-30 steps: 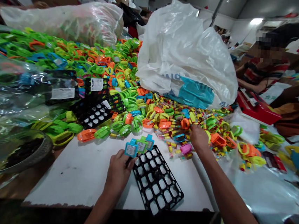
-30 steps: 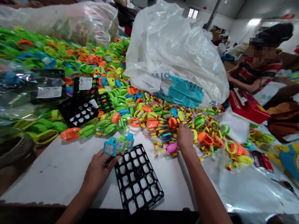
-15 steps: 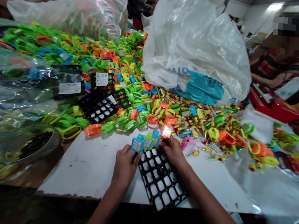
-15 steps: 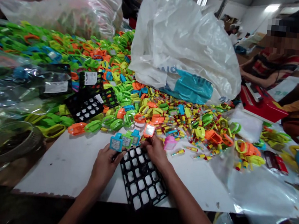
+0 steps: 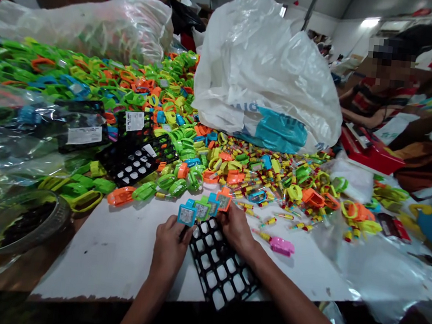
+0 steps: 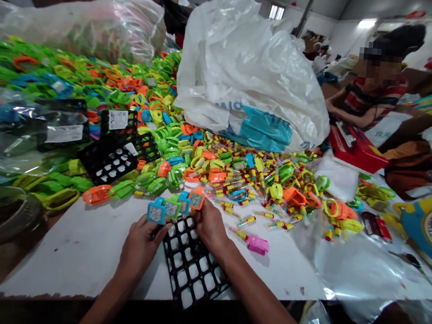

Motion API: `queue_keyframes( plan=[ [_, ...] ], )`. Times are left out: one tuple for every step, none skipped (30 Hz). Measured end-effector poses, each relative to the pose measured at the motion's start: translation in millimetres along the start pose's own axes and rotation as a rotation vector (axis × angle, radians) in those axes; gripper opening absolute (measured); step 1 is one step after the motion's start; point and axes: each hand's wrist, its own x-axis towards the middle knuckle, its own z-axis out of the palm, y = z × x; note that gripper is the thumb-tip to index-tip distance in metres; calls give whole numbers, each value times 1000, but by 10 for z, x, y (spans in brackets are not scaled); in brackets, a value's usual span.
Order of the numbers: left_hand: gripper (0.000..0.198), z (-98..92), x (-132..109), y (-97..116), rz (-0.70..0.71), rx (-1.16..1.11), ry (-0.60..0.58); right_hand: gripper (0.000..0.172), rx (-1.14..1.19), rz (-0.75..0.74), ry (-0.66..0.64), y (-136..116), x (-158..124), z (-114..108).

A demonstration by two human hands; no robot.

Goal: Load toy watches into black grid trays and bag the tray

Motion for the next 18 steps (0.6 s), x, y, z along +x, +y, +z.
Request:
queue_keyframes(
  plan=[
    [20, -2, 3, 2, 5, 2, -1, 34, -8, 3, 0, -9, 10, 2],
    [21, -4, 5, 3, 14, 0, -1, 34, -16, 7, -1, -19, 20, 3],
    [21, -5, 8, 4, 22, -3, 2, 35, -22, 12, -4, -29, 30, 0],
    [20, -5, 10, 4, 29, -6, 7, 34, -21, 13, -16, -40, 38, -12],
    [20, -3, 12, 2, 32, -8, 14, 34, -14, 9, -33, -50, 39, -37],
    [20, 0, 14, -1, 34, -10, 20, 33, -7, 4, -47, -58, 30, -80],
    [20, 4, 14, -6, 36, -13, 25, 32, -12, -3, -53, -62, 7, -142],
    [21, 8, 15, -11, 39, -15, 29, 31, -42, -12, -50, -61, -33, -225],
    [21, 13, 14, -17, 40, -18, 32, 30, -111, -17, -40, -57, -91, -326],
    [22, 18, 13, -21, 39, -20, 35, 30, -224, -14, -30, -49, -164, -441],
    [23, 21, 13, -25, 36, -23, 36, 29, -373, 1, -31, -41, -250, -562],
    [24, 23, 13, -28, 30, -26, 36, 26, -540, 25, -52, -37, -341, -682],
    [25, 23, 14, -30, 24, -30, 34, 21, -697, 52, -89, -40, -430, -793],
    [26, 22, 17, -31, 21, -40, 34, 16, -818, 74, -130, -53, -510, -891],
    [27, 21, 20, -33, 21, -54, 33, 13, -886, 83, -155, -79, -573, -971],
    [27, 20, 24, -35, 24, -67, 31, 14, -892, 78, -152, -114, -616, -1032],
    [27, 20, 28, -38, 24, -74, 28, 15, -844, 60, -114, -156, -638, -1076],
    [27, 20, 31, -41, 20, -75, 27, 13, -757, 39, -46, -196, -639, -1105]
  ],
)
